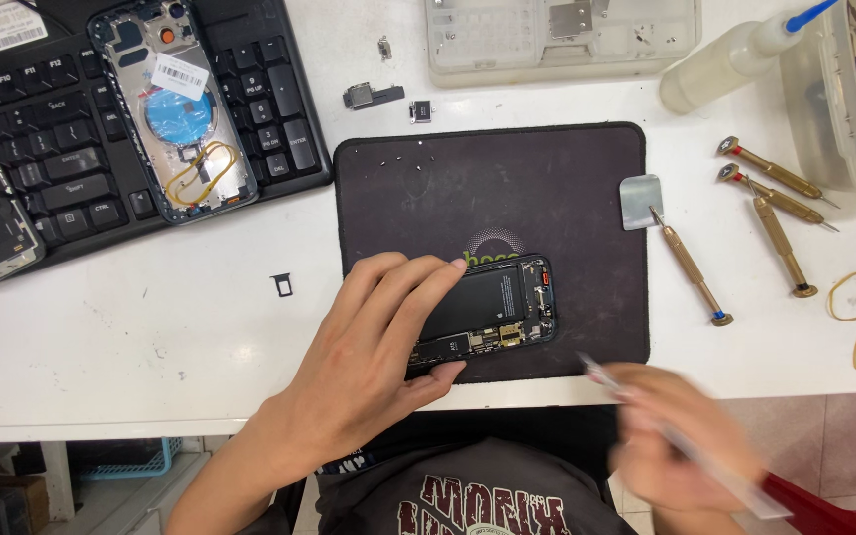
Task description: The person uses a screwdriver and tweezers to remove screws and small components from a disassembled smartphone placed on a work mat. They place removed screws into a compartmentalized parts tray and continue unscrewing and prying internal parts.
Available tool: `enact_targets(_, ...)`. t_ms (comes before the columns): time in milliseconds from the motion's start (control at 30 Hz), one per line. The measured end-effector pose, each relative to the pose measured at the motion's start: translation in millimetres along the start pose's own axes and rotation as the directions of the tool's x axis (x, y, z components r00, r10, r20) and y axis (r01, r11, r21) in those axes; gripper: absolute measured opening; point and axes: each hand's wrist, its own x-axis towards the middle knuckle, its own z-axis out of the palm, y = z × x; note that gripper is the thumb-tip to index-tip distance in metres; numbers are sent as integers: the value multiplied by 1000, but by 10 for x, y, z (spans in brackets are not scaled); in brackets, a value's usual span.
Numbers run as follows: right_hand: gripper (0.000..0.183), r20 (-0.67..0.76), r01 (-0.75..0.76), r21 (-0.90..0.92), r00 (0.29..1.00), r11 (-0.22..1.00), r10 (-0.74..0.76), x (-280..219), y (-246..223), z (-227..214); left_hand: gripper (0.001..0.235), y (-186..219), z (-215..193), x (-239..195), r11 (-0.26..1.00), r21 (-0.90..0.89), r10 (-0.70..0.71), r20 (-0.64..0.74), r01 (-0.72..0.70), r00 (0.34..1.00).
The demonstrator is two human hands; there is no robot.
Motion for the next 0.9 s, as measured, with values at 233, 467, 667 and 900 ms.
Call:
enact_targets(233, 29, 124, -382, -264, 897, 885, 424, 603, 577, -1252, 86, 62, -46, 84, 999, 23, -26, 63, 25, 998)
enact_targets(467, 45, 249, -80, -875, 771, 478, 585, 974, 443, -1214, 89, 63, -227, 406, 982, 119, 100, 338, -148, 936)
enact_targets(667, 39, 288, -17, -882, 772, 472, 567, 1281, 142, -1002, 93, 243, -262, 835, 669, 442, 235, 637, -598, 734)
enact_targets(900, 38, 228, -107, -895, 724, 433, 651, 1293, 92, -918, 56, 481, -94, 1144, 434, 427, 260, 784, -794, 564)
